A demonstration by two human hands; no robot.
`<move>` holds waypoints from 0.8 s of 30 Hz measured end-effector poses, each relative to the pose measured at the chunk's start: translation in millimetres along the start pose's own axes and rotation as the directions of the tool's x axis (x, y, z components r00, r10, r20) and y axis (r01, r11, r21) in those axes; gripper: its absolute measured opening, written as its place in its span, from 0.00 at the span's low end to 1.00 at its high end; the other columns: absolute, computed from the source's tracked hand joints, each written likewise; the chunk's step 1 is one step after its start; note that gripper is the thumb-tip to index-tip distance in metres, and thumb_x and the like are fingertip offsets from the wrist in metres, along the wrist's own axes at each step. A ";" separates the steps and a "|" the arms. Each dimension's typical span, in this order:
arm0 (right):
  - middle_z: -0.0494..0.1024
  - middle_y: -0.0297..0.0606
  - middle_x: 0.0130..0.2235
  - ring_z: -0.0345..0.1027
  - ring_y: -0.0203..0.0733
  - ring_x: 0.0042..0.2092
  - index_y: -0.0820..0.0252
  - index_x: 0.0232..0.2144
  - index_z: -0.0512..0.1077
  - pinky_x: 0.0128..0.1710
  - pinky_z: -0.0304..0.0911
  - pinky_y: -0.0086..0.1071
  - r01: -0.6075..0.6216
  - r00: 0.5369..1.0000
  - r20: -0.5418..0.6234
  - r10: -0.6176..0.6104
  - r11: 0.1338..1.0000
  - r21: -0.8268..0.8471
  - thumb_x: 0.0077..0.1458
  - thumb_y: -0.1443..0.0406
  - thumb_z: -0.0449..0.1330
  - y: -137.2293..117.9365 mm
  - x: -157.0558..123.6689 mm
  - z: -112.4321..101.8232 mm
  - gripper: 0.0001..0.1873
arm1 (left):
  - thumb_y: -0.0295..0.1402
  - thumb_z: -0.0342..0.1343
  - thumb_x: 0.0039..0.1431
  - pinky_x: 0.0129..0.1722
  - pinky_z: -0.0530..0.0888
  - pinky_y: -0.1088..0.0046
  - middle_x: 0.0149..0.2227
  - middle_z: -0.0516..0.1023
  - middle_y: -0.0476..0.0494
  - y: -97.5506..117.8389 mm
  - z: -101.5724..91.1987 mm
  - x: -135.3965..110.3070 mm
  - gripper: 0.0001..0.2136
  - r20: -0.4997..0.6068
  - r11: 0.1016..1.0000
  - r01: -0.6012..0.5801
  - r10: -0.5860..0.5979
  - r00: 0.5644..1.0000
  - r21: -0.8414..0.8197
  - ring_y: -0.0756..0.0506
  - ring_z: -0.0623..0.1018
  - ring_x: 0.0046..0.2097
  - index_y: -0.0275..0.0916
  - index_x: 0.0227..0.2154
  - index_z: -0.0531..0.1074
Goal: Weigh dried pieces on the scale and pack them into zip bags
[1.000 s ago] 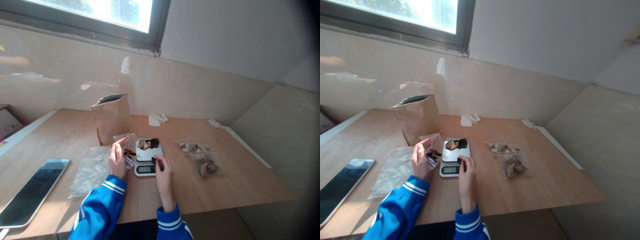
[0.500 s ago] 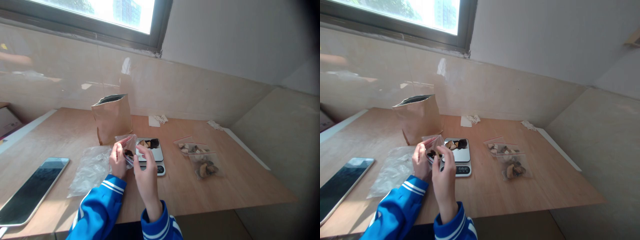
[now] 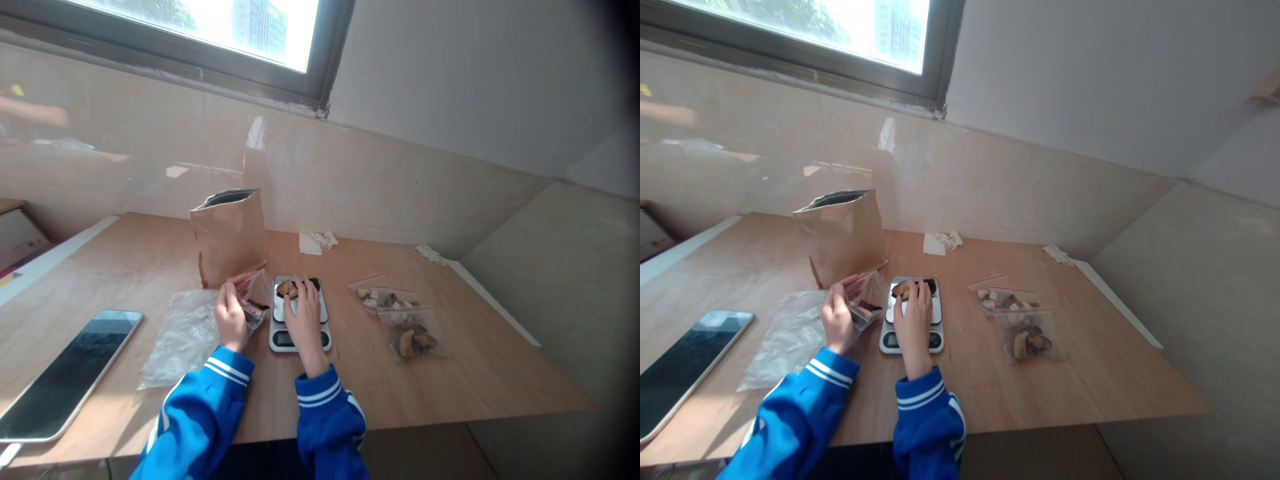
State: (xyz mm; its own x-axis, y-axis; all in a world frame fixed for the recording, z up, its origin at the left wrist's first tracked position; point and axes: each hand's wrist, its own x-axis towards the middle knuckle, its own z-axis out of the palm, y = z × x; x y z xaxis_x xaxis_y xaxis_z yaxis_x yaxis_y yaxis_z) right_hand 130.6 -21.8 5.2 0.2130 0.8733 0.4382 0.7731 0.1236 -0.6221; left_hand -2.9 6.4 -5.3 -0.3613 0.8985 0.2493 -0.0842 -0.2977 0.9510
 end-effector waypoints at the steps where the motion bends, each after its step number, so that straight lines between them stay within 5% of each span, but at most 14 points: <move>1: 0.63 0.54 0.61 0.54 0.57 0.63 0.64 0.58 0.64 0.58 0.54 0.52 0.005 0.999 0.032 -0.004 0.999 -0.046 0.60 0.65 0.53 0.0 3.6 3.6 0.23 | 0.48 0.41 0.64 0.50 0.75 0.57 0.45 0.79 0.38 0.8 0.6 -0.1 0.18 -0.035 0.999 0.003 -0.004 0.999 -0.036 0.39 0.79 0.48 0.45 0.40 0.73; 6: 0.67 0.52 0.58 0.58 0.58 0.59 0.61 0.52 0.67 0.53 0.57 0.51 -0.037 0.999 0.031 0.041 0.989 -0.140 0.59 0.63 0.56 -4.1 3.1 13.7 0.19 | 0.47 0.45 0.64 0.52 0.73 0.56 0.44 0.79 0.39 1.9 2.6 -0.4 0.16 -0.066 0.995 0.011 -0.018 0.998 -0.102 0.39 0.79 0.47 0.46 0.38 0.75; 15: 0.77 0.39 0.41 0.64 0.47 0.45 0.58 0.36 0.71 0.46 0.58 0.38 -0.051 0.995 -0.077 0.060 0.992 0.111 0.56 0.71 0.55 1.7 -1.8 11.9 0.07 | 0.48 0.46 0.63 0.49 0.75 0.60 0.42 0.80 0.36 0.1 3.2 0.3 0.19 -0.110 0.994 0.027 -0.039 0.993 -0.109 0.40 0.80 0.45 0.38 0.38 0.75; 24: 0.75 0.41 0.39 0.65 0.44 0.44 0.59 0.33 0.69 0.48 0.58 0.38 -0.027 0.962 -0.259 0.086 0.975 0.222 0.56 0.71 0.53 6.4 -1.4 7.4 0.06 | 0.46 0.47 0.63 0.47 0.75 0.65 0.42 0.80 0.37 1.9 3.7 -0.7 0.19 -0.098 0.993 0.018 -0.030 0.995 -0.120 0.42 0.80 0.45 0.37 0.37 0.75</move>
State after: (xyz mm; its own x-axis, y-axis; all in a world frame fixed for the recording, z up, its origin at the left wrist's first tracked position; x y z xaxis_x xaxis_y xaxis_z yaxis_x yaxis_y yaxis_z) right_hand 130.9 -18.7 -4.2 0.4258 0.7286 0.5364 0.6149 0.2019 -0.7623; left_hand 0.7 6.4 -3.0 -0.4479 0.8711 0.2013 -0.2018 -0.3178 0.9264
